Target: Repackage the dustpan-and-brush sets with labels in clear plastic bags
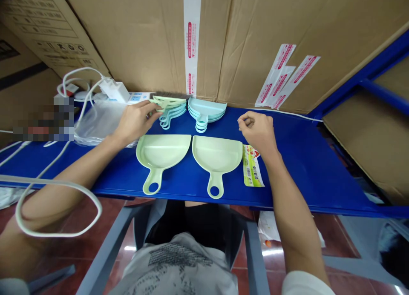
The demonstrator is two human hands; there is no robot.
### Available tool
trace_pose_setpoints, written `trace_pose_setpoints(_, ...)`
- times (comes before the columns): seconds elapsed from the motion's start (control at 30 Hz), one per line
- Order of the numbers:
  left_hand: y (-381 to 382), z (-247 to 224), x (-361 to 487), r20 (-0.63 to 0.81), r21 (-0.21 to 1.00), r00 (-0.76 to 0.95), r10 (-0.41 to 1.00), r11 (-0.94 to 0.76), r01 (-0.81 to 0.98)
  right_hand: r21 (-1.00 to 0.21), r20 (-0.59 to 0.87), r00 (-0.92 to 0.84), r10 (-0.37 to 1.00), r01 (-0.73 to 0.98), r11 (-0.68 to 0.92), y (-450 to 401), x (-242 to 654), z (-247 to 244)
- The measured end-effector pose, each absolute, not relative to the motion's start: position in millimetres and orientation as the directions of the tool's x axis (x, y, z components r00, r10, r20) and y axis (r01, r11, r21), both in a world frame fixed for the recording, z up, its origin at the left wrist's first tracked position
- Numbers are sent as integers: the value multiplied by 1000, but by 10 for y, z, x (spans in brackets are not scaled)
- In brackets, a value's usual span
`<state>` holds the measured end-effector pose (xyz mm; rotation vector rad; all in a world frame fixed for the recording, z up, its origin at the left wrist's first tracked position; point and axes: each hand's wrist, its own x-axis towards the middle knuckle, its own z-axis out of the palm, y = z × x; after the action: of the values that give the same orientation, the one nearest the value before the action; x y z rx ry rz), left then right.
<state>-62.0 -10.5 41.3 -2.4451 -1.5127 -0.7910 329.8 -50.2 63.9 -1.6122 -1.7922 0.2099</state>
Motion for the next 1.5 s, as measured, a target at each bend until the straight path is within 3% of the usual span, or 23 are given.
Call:
trace_pose_setpoints(0.23, 4, 337, -646, 547, 400, 271, 792, -532, 747, -579, 425, 28, 905, 777, 248, -493, 3284, 592)
trace_pose_setpoints(0.33, 38, 300, -654, 644, 459, 156, 749, -541, 705, -607, 473, 29, 880, 735, 302, -507, 3257, 604)
trace_pose_setpoints(0.47, 16, 292, -644, 784, 533, -74, 616, -608, 588, -763, 458, 24, 889, 523, 379, -574, 3179, 683)
trace_pose_setpoints(0.53, -47, 319, -604, 855, 485, -130, 503, -683, 547, -862, 399, -15, 917, 334, 380, -624, 3122, 718)
trace_pose_setpoints(0.6, -158, 358, -527, 929, 338, -66, 365, -761, 554, -935, 314, -108, 943, 137, 327, -682, 3052, 729)
trace_pose_setpoints(0.73, -467, 401, -293, 934, 32, 307, 181, -901, 433, -969, 213, -347, 913, -195, 152, -813, 2885, 682)
trace_pose_setpoints(0.87, -677, 331, -125, 827, -45, 552, 105, -967, 251, -944, 188, -300, 935, -317, 88, -894, 2782, 657)
trace_pose_setpoints(1.0, -676, 261, -109, 814, -67, 576, 78, -972, 227, -941, 212, -137, 968, -297, 164, -838, 2826, 695)
trace_pose_setpoints(1.17, -617, 310, -127, 890, 21, 434, 139, -964, 264, -929, 276, 20, 961, -253, 272, -692, 2974, 693)
trace_pose_setpoints(1.3, -591, 347, -135, 915, 63, 360, 180, -947, 315, -873, 487, 52, 872, 10, 487, -661, 3033, 658)
trace_pose_setpoints(1.37, -587, 356, -140, 923, 58, 342, 176, -943, 328, -726, 660, 29, 751, 280, 628, -700, 3012, 661)
trace_pose_setpoints(1.43, -594, 363, -140, 929, 34, 335, 155, -940, 340, -461, 805, -92, 586, 524, 716, -772, 2954, 681)
trace_pose_setpoints(1.5, -613, 364, -131, 926, 14, 351, 142, -939, 343, -199, 829, -311, 465, 612, 765, -858, 2865, 701)
